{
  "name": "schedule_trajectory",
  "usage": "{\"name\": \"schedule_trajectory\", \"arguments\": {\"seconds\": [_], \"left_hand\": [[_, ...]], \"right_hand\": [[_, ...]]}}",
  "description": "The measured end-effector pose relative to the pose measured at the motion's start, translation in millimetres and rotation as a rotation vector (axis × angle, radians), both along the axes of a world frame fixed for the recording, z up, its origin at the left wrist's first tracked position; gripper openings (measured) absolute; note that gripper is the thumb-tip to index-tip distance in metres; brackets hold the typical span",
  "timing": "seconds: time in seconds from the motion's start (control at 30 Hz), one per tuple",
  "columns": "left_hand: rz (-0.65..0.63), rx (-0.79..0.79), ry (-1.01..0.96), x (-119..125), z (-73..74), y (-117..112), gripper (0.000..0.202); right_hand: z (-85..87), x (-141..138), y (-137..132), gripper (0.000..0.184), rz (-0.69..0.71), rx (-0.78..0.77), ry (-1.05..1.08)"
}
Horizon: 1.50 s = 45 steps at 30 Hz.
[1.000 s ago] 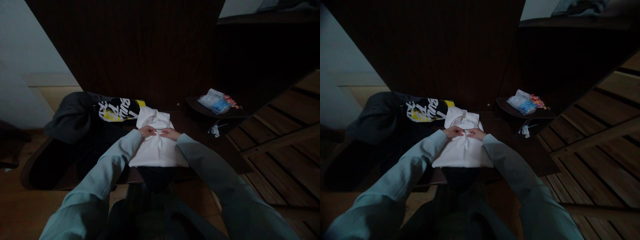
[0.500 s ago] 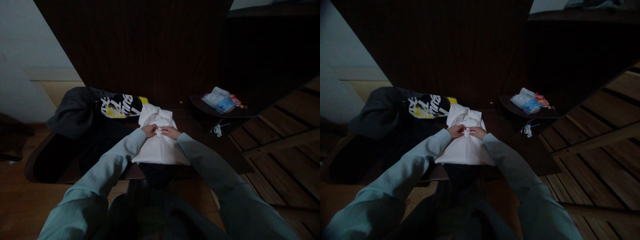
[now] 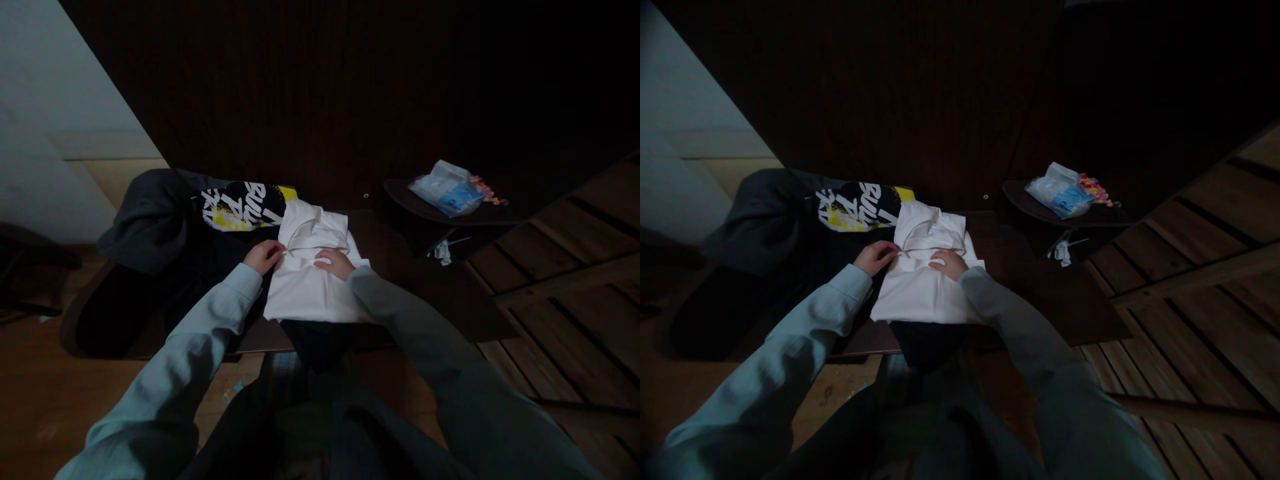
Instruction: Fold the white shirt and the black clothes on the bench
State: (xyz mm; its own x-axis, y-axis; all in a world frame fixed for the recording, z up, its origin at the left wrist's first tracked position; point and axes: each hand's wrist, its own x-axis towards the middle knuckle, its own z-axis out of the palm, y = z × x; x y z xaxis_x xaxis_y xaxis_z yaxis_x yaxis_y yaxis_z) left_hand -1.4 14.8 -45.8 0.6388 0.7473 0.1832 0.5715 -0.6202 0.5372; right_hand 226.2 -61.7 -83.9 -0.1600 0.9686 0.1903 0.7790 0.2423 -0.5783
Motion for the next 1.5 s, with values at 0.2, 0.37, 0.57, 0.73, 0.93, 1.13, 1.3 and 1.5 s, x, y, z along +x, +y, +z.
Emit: {"name": "schedule_trajectory", "arguments": {"seconds": [0.2,0.37,0.57,0.73,0.93,1.13,1.3,1.5], "left_hand": [[0.128,-0.098,0.125,-19.8,-6.6,1.3,0.031],[0.172,-0.080,0.081,-3.1,-5.0,-4.0,0.021],[0.311,-0.078,-0.056,8.4,-5.5,-5.7,0.016],[0.380,-0.350,-0.162,6.0,-9.8,-19.7,0.031],[0.143,-0.703,-0.331,-32.4,-8.1,-79.5,0.074],[0.027,-0.611,-0.421,-54.1,-12.4,-126.9,0.065],[0.171,-0.545,-0.507,-55.0,-25.8,-128.7,0.050],[0.271,-0.275,-0.314,-48.9,-41.4,-125.3,0.036]], "right_hand": [[0.6,-3.2,2.6,0.014,-0.034,-0.045,-0.020],[1.3,-2.8,3.4,0.011,-0.056,-0.007,0.023],[7.1,0.0,0.5,0.010,-0.116,0.050,0.071],[2.6,-4.7,-4.6,0.016,-0.136,0.040,-0.076],[0.0,-6.9,-5.4,0.017,-0.132,0.049,-0.133],[-0.8,-4.8,-3.6,0.015,-0.123,0.057,-0.128],[5.6,-5.1,-5.1,0.019,-0.090,0.012,-0.210],[15.1,-10.5,-2.7,0.025,-0.083,-0.053,-0.246]]}}
